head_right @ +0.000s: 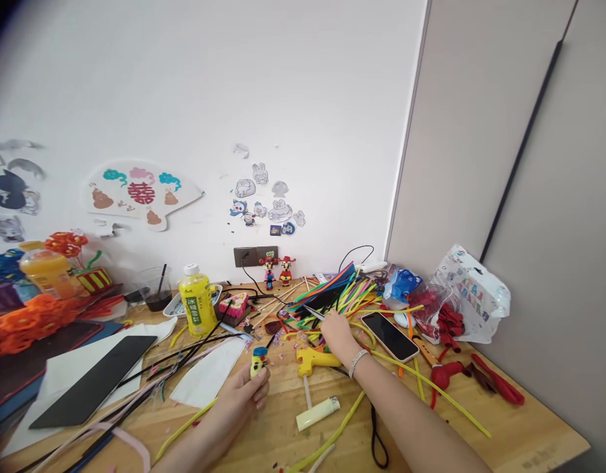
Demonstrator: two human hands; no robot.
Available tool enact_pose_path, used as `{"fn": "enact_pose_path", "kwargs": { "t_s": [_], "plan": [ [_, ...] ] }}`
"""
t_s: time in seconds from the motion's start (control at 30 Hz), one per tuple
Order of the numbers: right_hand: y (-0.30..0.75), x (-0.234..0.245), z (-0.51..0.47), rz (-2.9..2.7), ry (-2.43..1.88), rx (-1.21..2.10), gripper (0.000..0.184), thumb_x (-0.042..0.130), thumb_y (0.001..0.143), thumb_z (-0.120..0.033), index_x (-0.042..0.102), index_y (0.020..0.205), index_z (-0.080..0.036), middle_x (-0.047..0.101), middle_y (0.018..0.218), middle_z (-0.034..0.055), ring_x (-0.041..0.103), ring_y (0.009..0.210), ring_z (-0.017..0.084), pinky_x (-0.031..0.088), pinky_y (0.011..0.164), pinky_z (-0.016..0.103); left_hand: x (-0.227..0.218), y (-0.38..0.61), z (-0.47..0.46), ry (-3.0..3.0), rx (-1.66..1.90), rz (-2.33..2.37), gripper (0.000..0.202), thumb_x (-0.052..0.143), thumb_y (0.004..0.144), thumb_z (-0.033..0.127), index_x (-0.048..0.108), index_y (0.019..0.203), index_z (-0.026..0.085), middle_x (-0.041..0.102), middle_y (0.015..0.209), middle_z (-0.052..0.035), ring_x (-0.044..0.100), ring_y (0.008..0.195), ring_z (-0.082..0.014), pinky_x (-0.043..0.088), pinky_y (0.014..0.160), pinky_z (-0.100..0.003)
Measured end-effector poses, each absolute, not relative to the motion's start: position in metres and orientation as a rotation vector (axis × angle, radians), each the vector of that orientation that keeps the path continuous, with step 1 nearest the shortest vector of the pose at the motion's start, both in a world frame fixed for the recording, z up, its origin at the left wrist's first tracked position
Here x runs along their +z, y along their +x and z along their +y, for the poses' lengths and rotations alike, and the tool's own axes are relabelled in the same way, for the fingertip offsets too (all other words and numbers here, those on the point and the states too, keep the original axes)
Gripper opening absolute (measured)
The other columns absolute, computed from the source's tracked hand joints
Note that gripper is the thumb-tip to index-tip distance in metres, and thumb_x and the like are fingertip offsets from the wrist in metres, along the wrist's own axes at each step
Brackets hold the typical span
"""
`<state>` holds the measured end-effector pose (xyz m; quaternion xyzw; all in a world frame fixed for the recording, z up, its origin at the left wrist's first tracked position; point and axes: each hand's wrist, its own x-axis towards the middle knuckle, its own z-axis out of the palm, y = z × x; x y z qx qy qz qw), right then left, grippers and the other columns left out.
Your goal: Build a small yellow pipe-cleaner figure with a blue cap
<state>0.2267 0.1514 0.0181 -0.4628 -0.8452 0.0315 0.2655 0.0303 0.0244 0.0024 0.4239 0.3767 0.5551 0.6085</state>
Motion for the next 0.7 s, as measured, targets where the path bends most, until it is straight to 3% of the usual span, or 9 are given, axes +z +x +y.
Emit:
{"fn": "enact_pose_path", "kwargs": {
  "t_s": [0.13, 0.33, 0.47, 0.6, 0.7],
  "plan": [
    [0.224, 0.025, 0.155, -2.315, -1.425, -0.068, 0.027, 0.052, 0.087, -0.028, 0.053, 0.110, -0.014, 0.055, 0.112, 0.0096, 0.057, 0.094, 0.019, 0.049, 0.079, 0.037, 0.008, 0.032, 0.022, 0.961, 1.298, 0.846, 0.048, 0.071, 0.058, 0.054, 0.039, 0.071, 0.020, 0.031, 0.050, 0.0115, 0.027, 0.043, -0.0047, 0.025, 0.044, -0.018],
    [0.224, 0.048, 0.157, -2.212, -1.566, -0.299, 0.027, 0.051, 0.088, -0.029, 0.053, 0.110, -0.016, 0.056, 0.111, 0.0067, 0.058, 0.091, 0.018, 0.050, 0.077, 0.038, 0.008, 0.031, 0.022, 0.978, 1.358, 0.915, 0.047, 0.067, 0.063, 0.055, 0.034, 0.069, 0.022, 0.031, 0.049, 0.0118, 0.026, 0.040, -0.0043, 0.023, 0.042, -0.017],
    [0.222, 0.068, 0.151, -2.136, -1.519, -0.393, 0.014, 0.046, 0.089, -0.017, 0.058, 0.094, -0.012, 0.060, 0.094, 0.0088, 0.056, 0.087, 0.020, 0.047, 0.075, 0.038, 0.000, 0.029, 0.029, 1.026, 1.412, 1.065, 0.047, 0.067, 0.061, 0.057, 0.036, 0.067, 0.022, 0.032, 0.041, 0.0129, 0.027, 0.036, -0.0050, 0.024, 0.039, -0.018],
    [0.219, 0.088, 0.140, -2.088, -1.399, -0.352, 0.020, 0.037, 0.090, -0.011, 0.057, 0.087, -0.011, 0.059, 0.090, 0.0161, 0.050, 0.088, 0.026, 0.039, 0.076, 0.040, -0.002, 0.023, 0.033, 1.129, 1.482, 1.238, 0.042, 0.065, 0.062, 0.056, 0.042, 0.063, 0.021, 0.041, 0.041, 0.0091, 0.035, 0.037, -0.0085, 0.028, 0.040, -0.021],
    [0.211, 0.094, 0.124, -2.086, -1.303, -0.213, 0.019, 0.038, 0.090, -0.014, 0.056, 0.083, -0.013, 0.058, 0.089, 0.0142, 0.049, 0.086, 0.025, 0.037, 0.076, 0.038, 0.005, 0.019, 0.029, 1.242, 1.572, 1.343, 0.033, 0.064, 0.067, 0.049, 0.051, 0.067, 0.019, 0.052, 0.053, 0.0033, 0.048, 0.051, -0.0151, 0.039, 0.052, -0.026]
  ]
}}
